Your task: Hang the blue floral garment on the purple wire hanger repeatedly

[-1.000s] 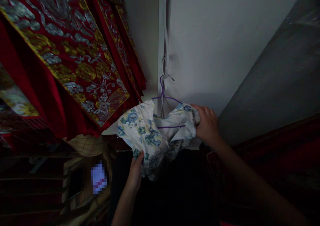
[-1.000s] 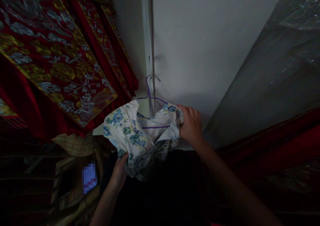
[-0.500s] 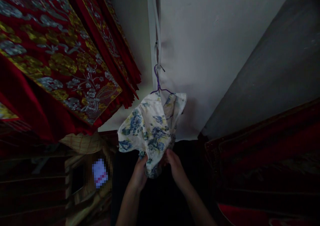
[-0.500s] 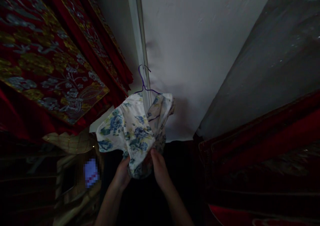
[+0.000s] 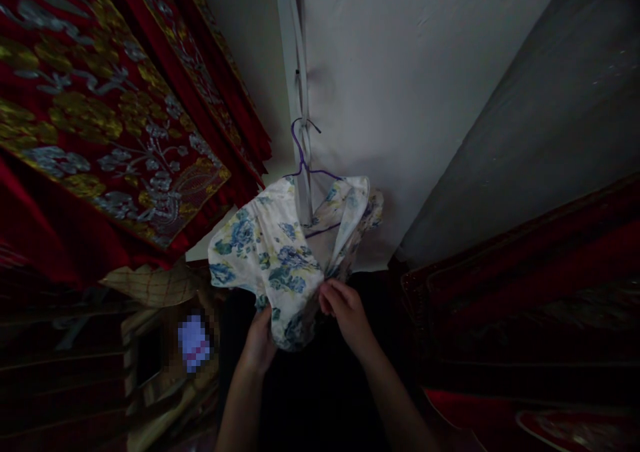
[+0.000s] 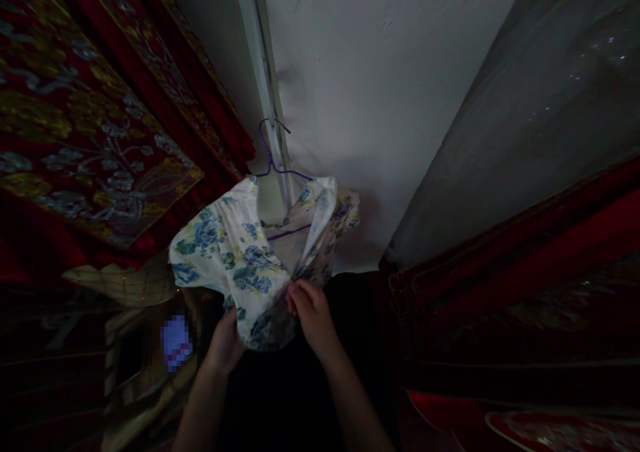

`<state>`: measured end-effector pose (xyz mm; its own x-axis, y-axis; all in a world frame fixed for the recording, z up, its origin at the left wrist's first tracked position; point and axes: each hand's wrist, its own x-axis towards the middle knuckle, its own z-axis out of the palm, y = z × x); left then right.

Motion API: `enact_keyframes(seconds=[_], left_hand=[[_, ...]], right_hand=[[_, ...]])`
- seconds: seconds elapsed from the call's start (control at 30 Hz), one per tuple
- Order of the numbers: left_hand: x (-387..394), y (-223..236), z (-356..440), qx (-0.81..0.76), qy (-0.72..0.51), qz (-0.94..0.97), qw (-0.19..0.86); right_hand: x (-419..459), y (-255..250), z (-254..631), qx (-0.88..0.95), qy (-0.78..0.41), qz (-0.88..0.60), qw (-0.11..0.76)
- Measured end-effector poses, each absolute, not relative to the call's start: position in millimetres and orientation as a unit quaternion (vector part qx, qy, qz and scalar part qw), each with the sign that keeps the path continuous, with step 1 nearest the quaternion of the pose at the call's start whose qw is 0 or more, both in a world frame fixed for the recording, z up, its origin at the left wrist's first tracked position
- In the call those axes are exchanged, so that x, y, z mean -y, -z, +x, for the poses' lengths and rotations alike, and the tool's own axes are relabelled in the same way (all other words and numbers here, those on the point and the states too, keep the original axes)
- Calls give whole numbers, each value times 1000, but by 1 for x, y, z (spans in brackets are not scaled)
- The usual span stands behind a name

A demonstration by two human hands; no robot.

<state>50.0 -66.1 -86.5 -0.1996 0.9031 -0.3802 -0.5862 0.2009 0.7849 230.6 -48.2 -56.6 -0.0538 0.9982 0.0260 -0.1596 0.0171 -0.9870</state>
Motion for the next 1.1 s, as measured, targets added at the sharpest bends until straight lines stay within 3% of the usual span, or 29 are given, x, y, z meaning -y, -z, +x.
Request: enact_keyframes(seconds=[0.1, 0.17, 0.23, 0.4, 0.67, 0.8, 0.97, 1.1], left_hand=[[66, 88, 45, -616, -653, 276, 345], [68, 89, 47, -629, -654, 381, 175], [70, 91, 56, -608, -625, 478, 106], [68, 94, 90, -487, -526, 643, 269], [64, 81, 104, -478, -548, 600, 332], [74, 82, 118, -490, -549, 580, 349], [86, 89, 133, -480, -528, 590, 377], [74, 85, 124, -469, -474, 644, 375]], right_hand=[[47, 55, 237, 472, -531, -471, 522], [47, 57, 237, 469, -536, -479, 513], [49, 58, 233, 472, -548, -477, 501], [54, 49, 219, 489, -588, -445, 465], [58, 33, 227, 466, -609, -462, 446], [28, 9, 233, 446, -583, -463, 497], [-30, -65, 238, 507, -479, -411, 587], [-42, -102, 234, 538, -454, -379, 601]])
